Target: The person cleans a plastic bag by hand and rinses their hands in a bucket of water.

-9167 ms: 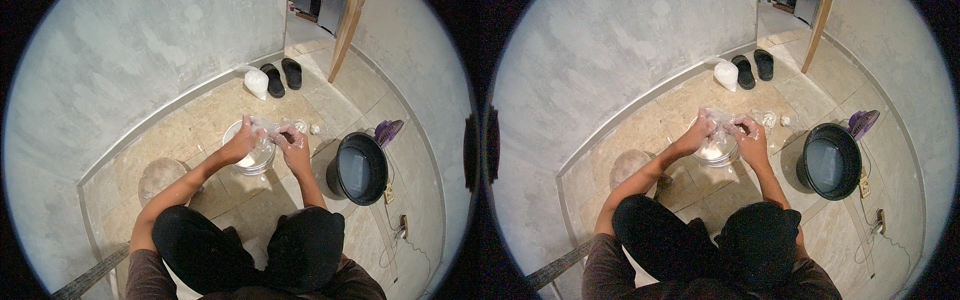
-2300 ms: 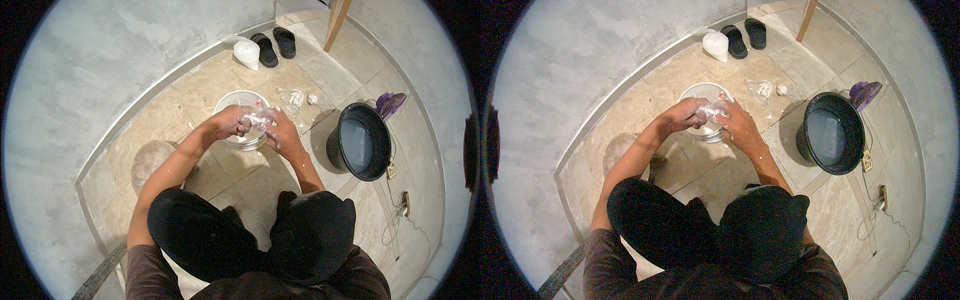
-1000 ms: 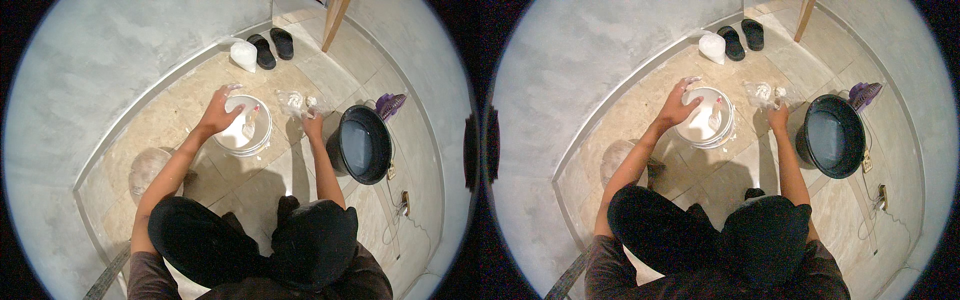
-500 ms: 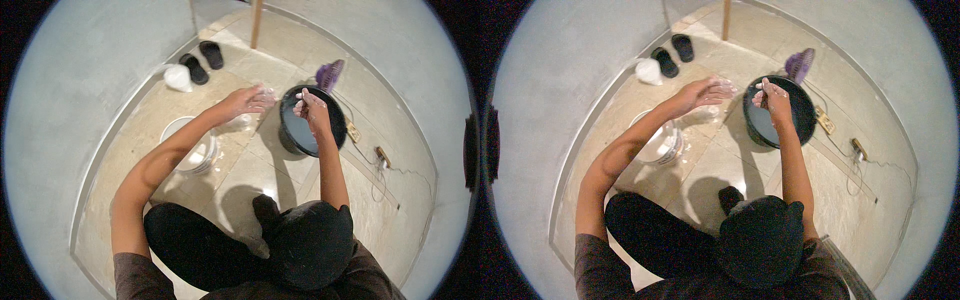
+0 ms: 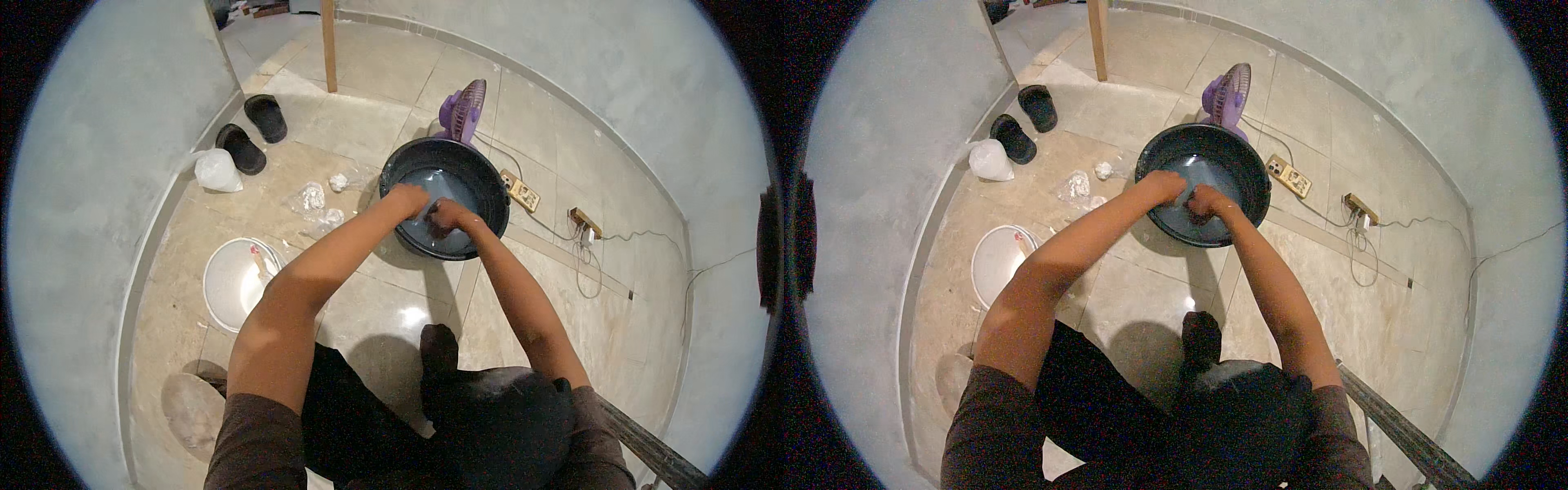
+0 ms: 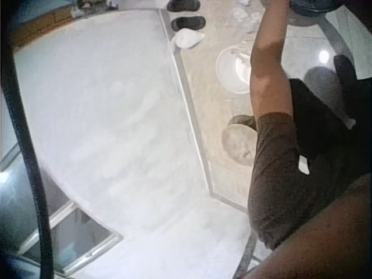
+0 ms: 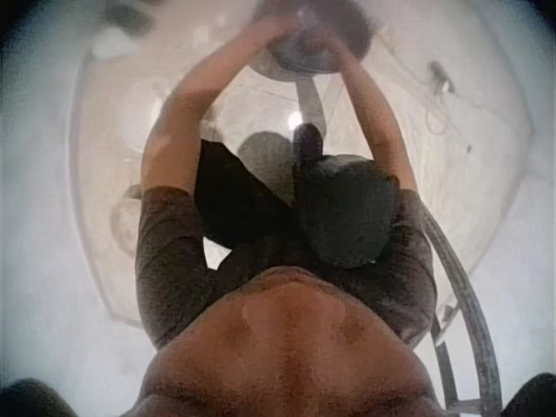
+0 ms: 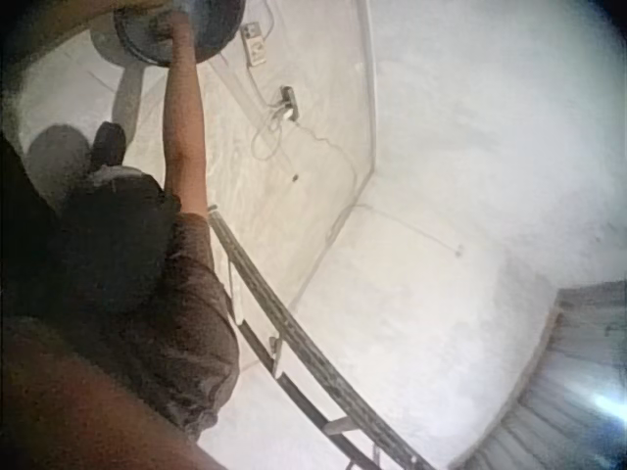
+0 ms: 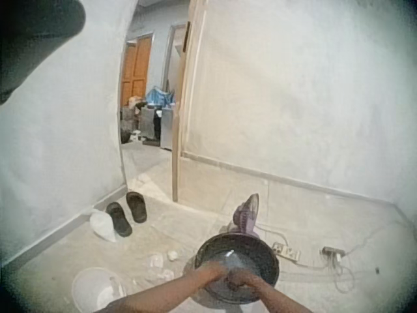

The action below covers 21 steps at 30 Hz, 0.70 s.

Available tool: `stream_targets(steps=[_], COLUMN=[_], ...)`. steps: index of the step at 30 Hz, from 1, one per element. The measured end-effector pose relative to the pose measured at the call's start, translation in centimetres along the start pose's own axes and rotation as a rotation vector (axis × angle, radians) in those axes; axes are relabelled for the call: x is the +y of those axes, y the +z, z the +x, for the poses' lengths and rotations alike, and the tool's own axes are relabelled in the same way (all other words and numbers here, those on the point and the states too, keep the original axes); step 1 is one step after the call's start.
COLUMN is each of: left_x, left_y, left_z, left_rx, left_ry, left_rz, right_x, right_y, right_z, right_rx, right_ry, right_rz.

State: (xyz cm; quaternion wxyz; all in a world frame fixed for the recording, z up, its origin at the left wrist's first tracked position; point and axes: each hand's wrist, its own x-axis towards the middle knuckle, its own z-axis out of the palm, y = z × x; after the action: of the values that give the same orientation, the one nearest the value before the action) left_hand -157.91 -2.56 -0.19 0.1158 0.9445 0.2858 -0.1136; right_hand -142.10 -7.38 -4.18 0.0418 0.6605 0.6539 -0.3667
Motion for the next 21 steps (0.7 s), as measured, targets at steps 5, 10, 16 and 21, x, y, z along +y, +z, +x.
stream_targets(steps=[5,10,16,21], left_x=[1.3,-2.8,-1.2,-1.4], left_y=[1.6,2.9,1.7,2.2], left_z=[1.2,1.5,3.0,2.6], left_rx=[-0.334,-0.4,-0.105,0.077], left_ry=[-0.058,-0.086,-0.208,-0.4], left_rz=[-0.034,-0.107,-0.306,-0.359], right_x=[-0.5,-4.5,0.5,-0.7], right_y=[2.1,2.3,1.0,0.1], right_z=[-0.3,0.7,1.9,0.8], right_rx=[-0.101,0.187,0.343,0.357], right_ry=[-0.095,0.094,0.143,0.116], right_rz=[-0.379,-0.223,0.413,0.144])
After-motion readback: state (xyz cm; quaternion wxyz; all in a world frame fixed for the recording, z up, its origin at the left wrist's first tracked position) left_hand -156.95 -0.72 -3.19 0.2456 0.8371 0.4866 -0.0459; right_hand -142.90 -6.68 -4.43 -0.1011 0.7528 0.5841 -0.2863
